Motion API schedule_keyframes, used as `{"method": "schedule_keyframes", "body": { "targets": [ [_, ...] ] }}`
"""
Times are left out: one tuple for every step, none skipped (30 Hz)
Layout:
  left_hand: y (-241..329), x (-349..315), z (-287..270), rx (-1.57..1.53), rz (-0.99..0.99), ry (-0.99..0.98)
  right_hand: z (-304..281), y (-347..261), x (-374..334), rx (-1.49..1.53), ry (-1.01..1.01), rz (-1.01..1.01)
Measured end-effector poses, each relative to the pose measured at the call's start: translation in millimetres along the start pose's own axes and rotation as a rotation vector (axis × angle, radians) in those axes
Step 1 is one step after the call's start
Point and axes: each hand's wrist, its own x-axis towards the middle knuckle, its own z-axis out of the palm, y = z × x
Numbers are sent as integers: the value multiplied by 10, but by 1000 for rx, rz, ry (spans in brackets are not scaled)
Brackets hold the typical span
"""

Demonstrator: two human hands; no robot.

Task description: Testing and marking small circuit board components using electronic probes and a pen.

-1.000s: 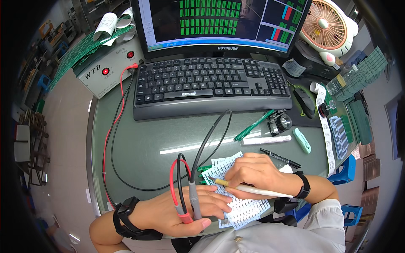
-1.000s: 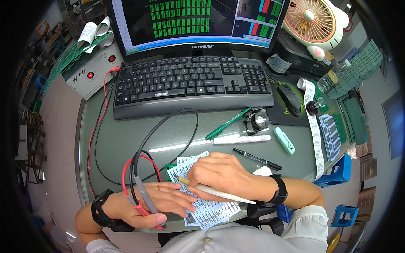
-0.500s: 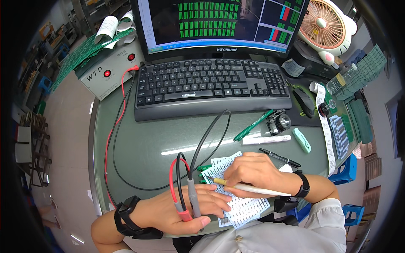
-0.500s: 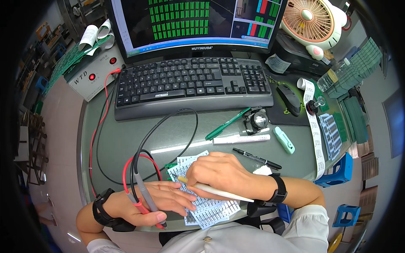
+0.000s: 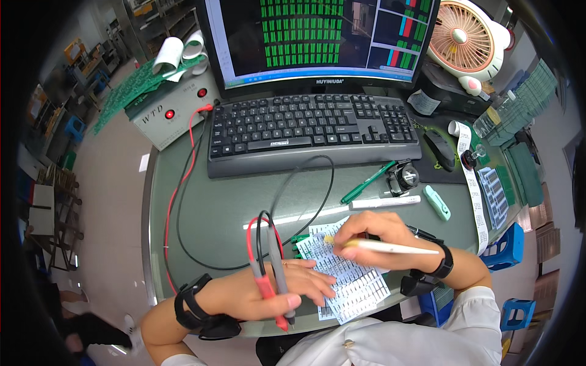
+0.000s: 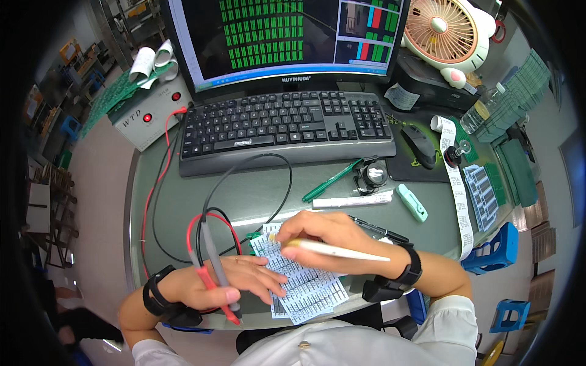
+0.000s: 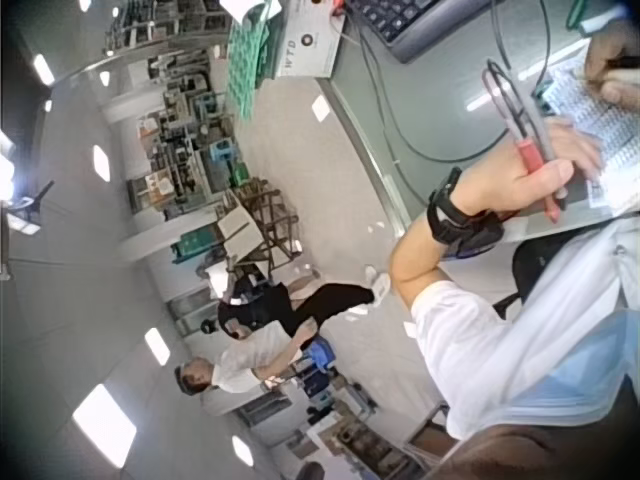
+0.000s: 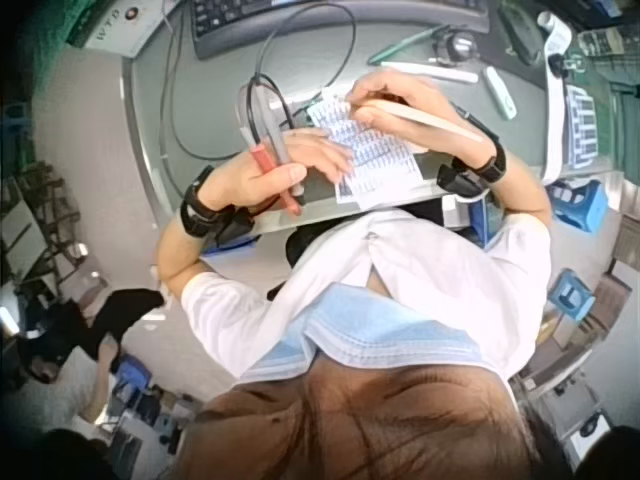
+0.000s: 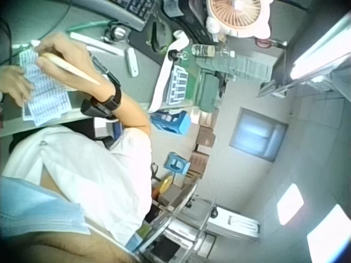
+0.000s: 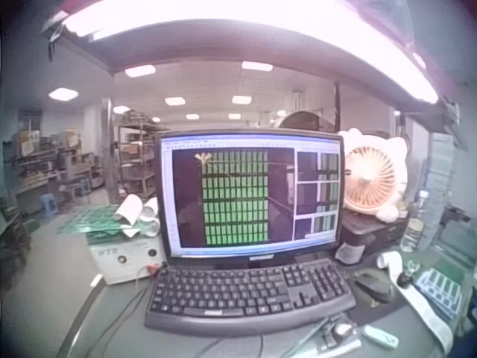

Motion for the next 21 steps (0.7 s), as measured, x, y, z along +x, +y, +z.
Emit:
{"method": "schedule_keyframes", "body": {
  "targets": [
    [33,-5,-23,-104,-15,13,-53,-53,14,23,-16,-2],
    [55,-10,-29,-207,-30,27,-117,-108,27,45,-32,-5],
    [23,-20,-7,-269,3,84,-191,-134,8,-37,-86,10],
    [19,-30,-28,-258,2,80,-210,-193,-38,-41,-80,0],
    [31,-50,-77,-280,18,132,-213,-279,-88,-344,-132,-112],
    [52,-70,-115,-302,35,185,-194,-372,-136,-648,-182,-222],
    [75,-51,-138,-252,19,263,-96,-488,-215,-663,-168,-267],
    [66,-49,-178,-243,25,258,-13,-631,-289,-721,-243,-262],
    [39,-50,-231,-250,32,359,88,-697,-350,-781,-263,-279],
    [59,-53,-258,-249,38,462,167,-781,-430,-843,-280,-304],
    [54,-93,-280,-237,39,469,230,-800,-490,-891,-311,-312],
    [45,-140,-302,-227,31,578,277,-783,-541,-892,-309,-326],
    [24,-159,-322,-219,24,685,305,-741,-599,-910,-270,-329],
    [30,-213,-316,-199,18,704,348,-732,-621,-916,-233,-346],
    [29,-235,-296,-257,42,794,366,-767,-646,-914,-225,-348],
    [10,-218,-299,-318,70,874,361,-761,-697,-946,-217,-338],
    [23,-213,-278,-364,74,932,351,-795,-711,-962,-185,-355],
    [-36,-227,-292,-433,85,959,345,-852,-709,-980,-151,-368],
    [-49,-232,-310,-417,76,981,305,-890,-686,-974,-147,-386],
    [-82,-186,-324,-413,73,983,218,-942,-671,-1051,-15,-422],
    [-141,-254,-348,-381,85,1002,122,-988,-643,-1131,122,-450]
  ]
}}
